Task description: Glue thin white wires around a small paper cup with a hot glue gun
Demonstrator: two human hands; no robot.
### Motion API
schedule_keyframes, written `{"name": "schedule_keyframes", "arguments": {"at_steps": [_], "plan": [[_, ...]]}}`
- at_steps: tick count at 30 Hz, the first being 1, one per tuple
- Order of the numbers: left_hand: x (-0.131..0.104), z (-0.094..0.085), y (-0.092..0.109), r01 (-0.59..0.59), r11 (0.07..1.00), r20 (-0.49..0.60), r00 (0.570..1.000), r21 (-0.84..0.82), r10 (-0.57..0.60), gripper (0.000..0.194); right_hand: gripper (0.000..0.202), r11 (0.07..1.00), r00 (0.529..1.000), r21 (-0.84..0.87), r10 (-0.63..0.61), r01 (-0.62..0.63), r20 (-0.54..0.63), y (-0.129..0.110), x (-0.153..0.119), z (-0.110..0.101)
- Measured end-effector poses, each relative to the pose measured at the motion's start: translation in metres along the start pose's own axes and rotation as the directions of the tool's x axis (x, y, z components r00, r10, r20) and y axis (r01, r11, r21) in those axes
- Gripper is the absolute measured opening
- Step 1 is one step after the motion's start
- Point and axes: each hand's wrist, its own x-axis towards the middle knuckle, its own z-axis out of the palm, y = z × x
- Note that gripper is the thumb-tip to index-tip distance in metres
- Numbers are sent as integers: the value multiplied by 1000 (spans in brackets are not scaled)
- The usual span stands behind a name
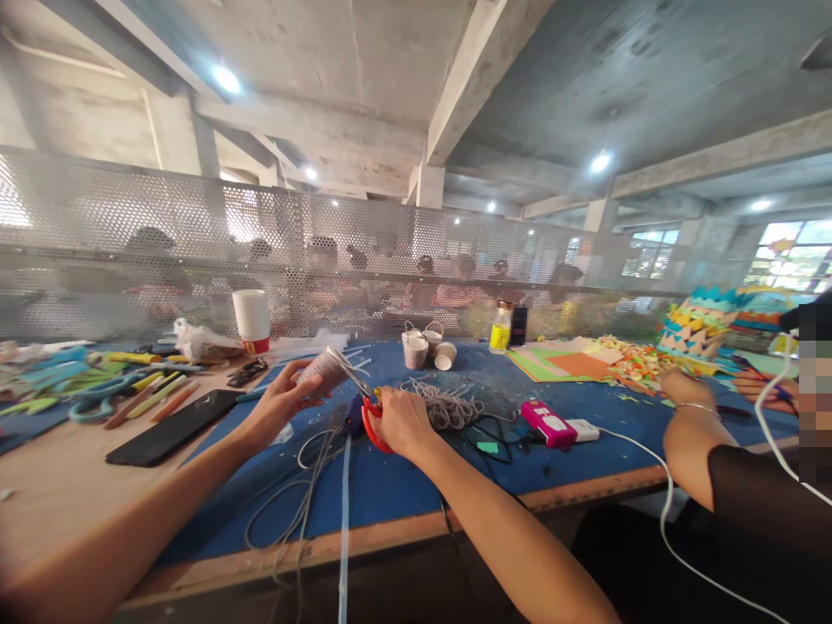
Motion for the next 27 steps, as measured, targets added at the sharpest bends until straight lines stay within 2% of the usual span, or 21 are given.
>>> {"name": "schedule_keyframes", "arguments": {"at_steps": [8,20,27], "plan": [[0,1,1,-43,999,-34,998,29,44,54,34,1000,999,-12,28,-28,30,-4,-2,-7],[2,1,-1,-50,998,-86,995,25,52,64,31,1000,999,-1,26,-26,34,-4,-3,-6],[-2,4,10,-25,996,-95,995,-81,17,53,30,1000,998,8,21,-22,55,-5,-1,-3]]}}
